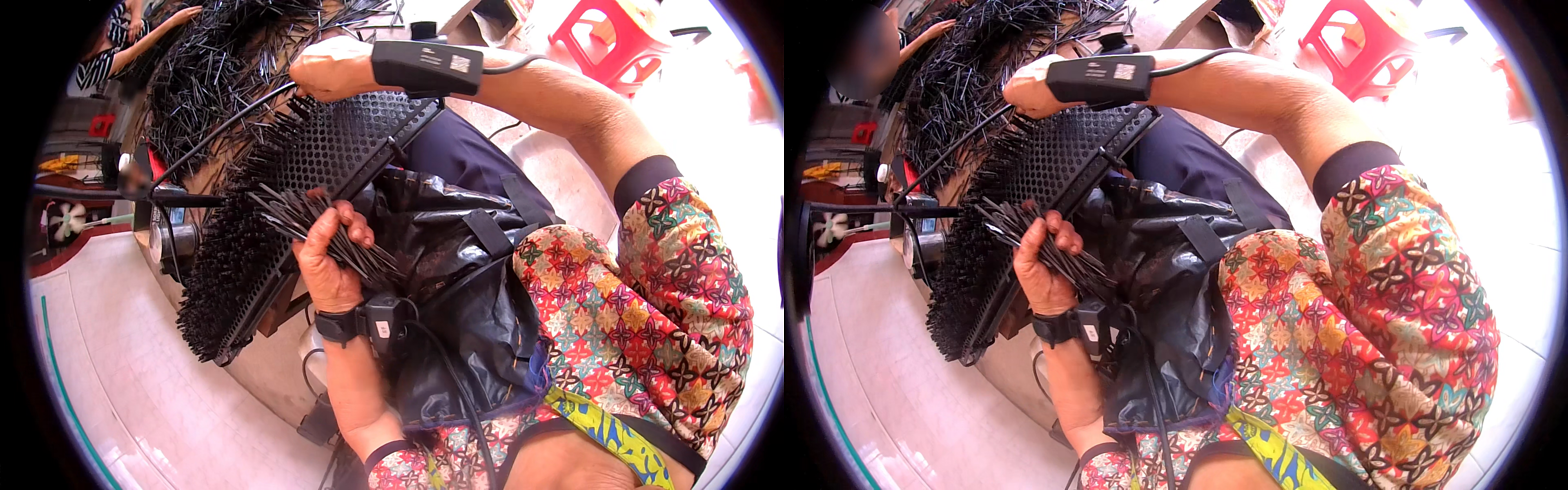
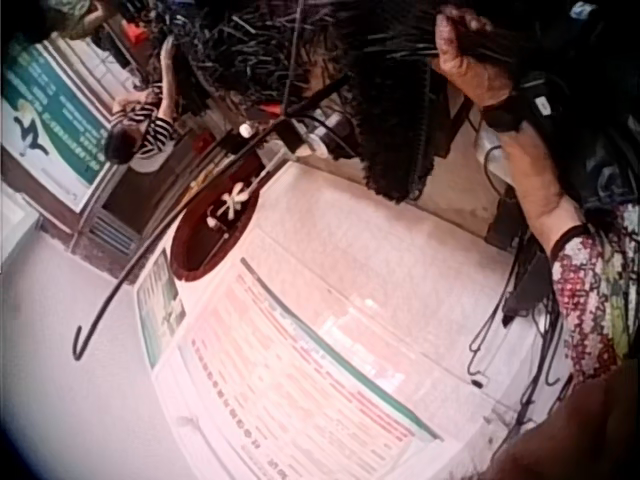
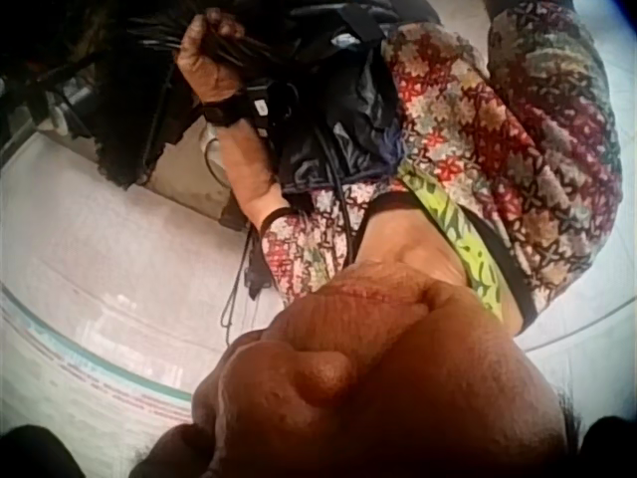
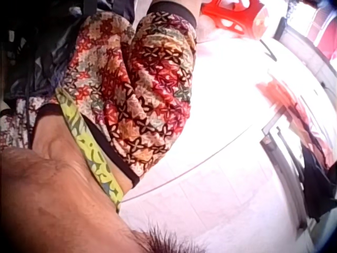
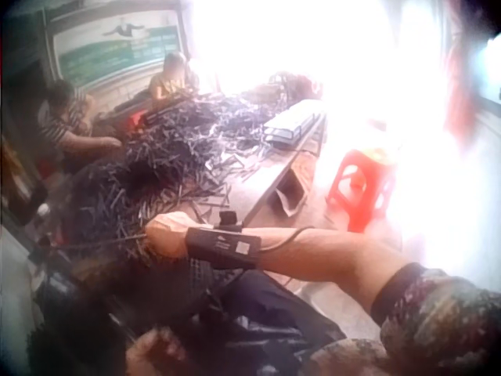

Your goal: The person inserts several thin black rods through holes in a black plastic grid, then gathers a bundle of the rods from a table and places them into a black bag.

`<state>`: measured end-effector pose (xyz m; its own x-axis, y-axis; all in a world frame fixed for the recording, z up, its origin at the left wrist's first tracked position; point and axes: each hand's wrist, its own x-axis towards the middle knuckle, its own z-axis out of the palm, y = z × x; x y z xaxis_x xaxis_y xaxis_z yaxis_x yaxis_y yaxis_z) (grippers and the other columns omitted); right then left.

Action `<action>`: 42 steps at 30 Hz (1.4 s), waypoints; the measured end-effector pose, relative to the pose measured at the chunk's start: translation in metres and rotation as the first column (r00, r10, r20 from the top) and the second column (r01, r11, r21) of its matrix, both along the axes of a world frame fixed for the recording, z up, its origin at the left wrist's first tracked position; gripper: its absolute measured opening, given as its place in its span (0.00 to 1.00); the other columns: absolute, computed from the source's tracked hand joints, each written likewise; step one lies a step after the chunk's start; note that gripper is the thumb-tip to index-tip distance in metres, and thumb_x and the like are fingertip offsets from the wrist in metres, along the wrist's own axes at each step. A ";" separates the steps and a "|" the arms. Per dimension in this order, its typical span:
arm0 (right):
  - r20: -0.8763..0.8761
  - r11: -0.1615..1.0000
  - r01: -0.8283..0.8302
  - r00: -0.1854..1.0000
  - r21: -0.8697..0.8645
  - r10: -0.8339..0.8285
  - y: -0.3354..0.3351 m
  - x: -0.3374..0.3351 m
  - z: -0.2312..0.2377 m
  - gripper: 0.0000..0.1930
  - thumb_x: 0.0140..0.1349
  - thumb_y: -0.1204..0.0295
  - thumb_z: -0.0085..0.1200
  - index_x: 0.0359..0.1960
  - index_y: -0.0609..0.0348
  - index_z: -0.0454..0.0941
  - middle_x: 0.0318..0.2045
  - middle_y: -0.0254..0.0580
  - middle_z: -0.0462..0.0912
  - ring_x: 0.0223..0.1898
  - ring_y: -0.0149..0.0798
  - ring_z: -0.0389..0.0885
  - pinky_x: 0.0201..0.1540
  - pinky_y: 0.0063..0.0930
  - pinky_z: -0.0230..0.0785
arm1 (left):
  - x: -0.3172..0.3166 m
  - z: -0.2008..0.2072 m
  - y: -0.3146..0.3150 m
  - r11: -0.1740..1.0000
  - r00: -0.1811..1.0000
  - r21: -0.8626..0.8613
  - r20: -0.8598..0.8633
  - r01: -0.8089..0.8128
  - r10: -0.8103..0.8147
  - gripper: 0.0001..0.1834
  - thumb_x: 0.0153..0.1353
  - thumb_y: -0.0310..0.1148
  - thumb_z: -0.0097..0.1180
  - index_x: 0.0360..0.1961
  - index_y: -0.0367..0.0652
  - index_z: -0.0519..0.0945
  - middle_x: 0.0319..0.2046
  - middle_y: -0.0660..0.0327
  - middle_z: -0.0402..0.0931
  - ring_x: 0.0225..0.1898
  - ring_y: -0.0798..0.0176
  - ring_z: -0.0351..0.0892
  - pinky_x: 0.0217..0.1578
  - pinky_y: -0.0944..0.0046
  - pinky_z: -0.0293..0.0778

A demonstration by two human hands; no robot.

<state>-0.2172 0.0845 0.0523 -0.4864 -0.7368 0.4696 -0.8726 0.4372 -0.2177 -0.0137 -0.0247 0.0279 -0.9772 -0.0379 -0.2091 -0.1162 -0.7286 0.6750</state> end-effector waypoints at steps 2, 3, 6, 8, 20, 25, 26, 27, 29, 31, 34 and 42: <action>0.061 0.999 0.033 0.998 -0.039 -0.030 0.003 0.015 0.000 0.16 0.54 0.62 0.47 0.20 0.66 0.71 0.14 0.52 0.71 0.21 0.51 0.74 0.23 0.35 0.67 | -0.002 0.003 -0.008 0.998 0.998 -0.004 0.003 -0.066 0.066 0.16 0.50 0.26 0.51 0.42 0.45 0.66 0.24 0.58 0.66 0.22 0.65 0.65 0.20 0.67 0.64; 0.075 0.991 0.041 0.997 -0.128 -0.032 0.010 0.027 0.001 0.16 0.55 0.62 0.47 0.23 0.67 0.72 0.15 0.52 0.72 0.19 0.49 0.74 0.22 0.35 0.66 | -0.005 0.012 -0.005 0.995 0.998 -0.071 -0.015 -0.065 0.064 0.07 0.53 0.30 0.49 0.29 0.37 0.68 0.23 0.62 0.65 0.22 0.69 0.63 0.23 0.69 0.62; 0.599 0.916 0.073 0.777 -0.394 0.195 0.027 0.069 -0.006 0.21 0.56 0.57 0.46 0.24 0.68 0.73 0.16 0.46 0.75 0.18 0.39 0.76 0.22 0.28 0.68 | -0.016 0.024 -0.011 0.999 0.998 0.007 -0.053 -0.043 0.043 0.08 0.54 0.31 0.48 0.27 0.36 0.67 0.22 0.62 0.64 0.23 0.68 0.62 0.25 0.70 0.62; 0.854 0.880 0.182 0.389 -0.439 0.346 0.029 0.106 -0.008 0.22 0.57 0.55 0.44 0.30 0.67 0.73 0.19 0.41 0.76 0.19 0.32 0.76 0.23 0.21 0.70 | -0.019 0.030 -0.019 0.992 0.988 0.050 -0.098 -0.117 0.121 0.07 0.56 0.30 0.46 0.27 0.36 0.67 0.21 0.62 0.63 0.24 0.67 0.62 0.28 0.69 0.64; 0.315 0.493 0.859 -0.434 -0.136 0.844 -0.015 0.154 -0.031 0.15 0.58 0.56 0.42 0.29 0.56 0.67 0.29 0.43 0.74 0.33 0.43 0.73 0.36 0.44 0.65 | -0.020 0.031 0.029 0.763 0.847 -0.378 -0.329 -0.523 0.418 0.20 0.50 0.19 0.50 0.45 0.37 0.63 0.27 0.57 0.70 0.27 0.65 0.72 0.29 0.65 0.72; 0.274 0.473 0.880 -0.443 -0.050 0.854 -0.009 0.157 -0.029 0.13 0.58 0.59 0.40 0.27 0.53 0.72 0.30 0.40 0.77 0.35 0.40 0.73 0.44 0.37 0.63 | -0.013 0.017 0.042 0.779 0.855 -0.368 -0.326 -0.507 0.403 0.20 0.48 0.15 0.49 0.45 0.35 0.65 0.30 0.58 0.70 0.28 0.65 0.71 0.31 0.65 0.72; 0.261 0.465 0.883 -0.435 -0.063 0.862 -0.009 0.156 -0.032 0.12 0.58 0.60 0.41 0.29 0.53 0.73 0.31 0.39 0.77 0.36 0.39 0.74 0.44 0.36 0.64 | -0.015 0.016 0.042 0.776 0.856 -0.373 -0.318 -0.508 0.408 0.18 0.49 0.16 0.49 0.43 0.35 0.66 0.29 0.58 0.70 0.28 0.66 0.71 0.30 0.65 0.72; 0.244 0.461 0.883 -0.431 -0.084 0.869 -0.011 0.156 -0.038 0.12 0.57 0.61 0.42 0.30 0.53 0.74 0.32 0.39 0.77 0.36 0.38 0.74 0.44 0.36 0.65 | -0.017 0.013 0.042 0.768 0.853 -0.381 -0.317 -0.515 0.415 0.17 0.49 0.17 0.49 0.42 0.35 0.66 0.28 0.59 0.70 0.27 0.66 0.71 0.29 0.66 0.72; 0.223 0.476 0.873 -0.447 -0.102 0.866 -0.017 0.153 -0.046 0.11 0.57 0.61 0.42 0.30 0.52 0.74 0.32 0.38 0.77 0.36 0.37 0.74 0.44 0.35 0.65 | -0.023 0.004 0.035 0.758 0.848 -0.386 -0.304 -0.526 0.433 0.13 0.50 0.18 0.49 0.39 0.36 0.68 0.27 0.59 0.70 0.25 0.66 0.71 0.28 0.67 0.71; 0.211 0.516 0.849 -0.486 -0.116 0.848 -0.018 0.160 -0.051 0.12 0.57 0.60 0.42 0.30 0.51 0.74 0.32 0.38 0.77 0.35 0.37 0.74 0.43 0.35 0.65 | -0.026 -0.005 0.022 0.767 0.857 -0.381 -0.241 -0.516 0.457 0.10 0.51 0.20 0.49 0.36 0.36 0.68 0.25 0.60 0.70 0.24 0.67 0.70 0.26 0.67 0.71; 0.338 0.740 0.672 -0.689 -0.037 0.642 -0.006 0.161 -0.079 0.18 0.59 0.56 0.38 0.31 0.62 0.69 0.29 0.48 0.76 0.30 0.45 0.74 0.37 0.40 0.65 | -0.022 -0.008 0.012 0.861 0.901 -0.270 -0.168 -0.431 0.399 0.08 0.52 0.22 0.48 0.35 0.38 0.67 0.22 0.60 0.68 0.22 0.66 0.69 0.24 0.66 0.70; 0.821 0.919 0.351 -0.461 -0.181 0.338 0.030 0.167 -0.074 0.08 0.50 0.81 0.46 0.33 0.70 0.68 0.24 0.48 0.77 0.22 0.35 0.76 0.24 0.25 0.70 | -0.003 0.013 -0.016 0.925 0.959 -0.268 -0.156 -0.270 0.235 0.09 0.55 0.25 0.47 0.38 0.37 0.68 0.24 0.60 0.68 0.24 0.66 0.66 0.24 0.67 0.66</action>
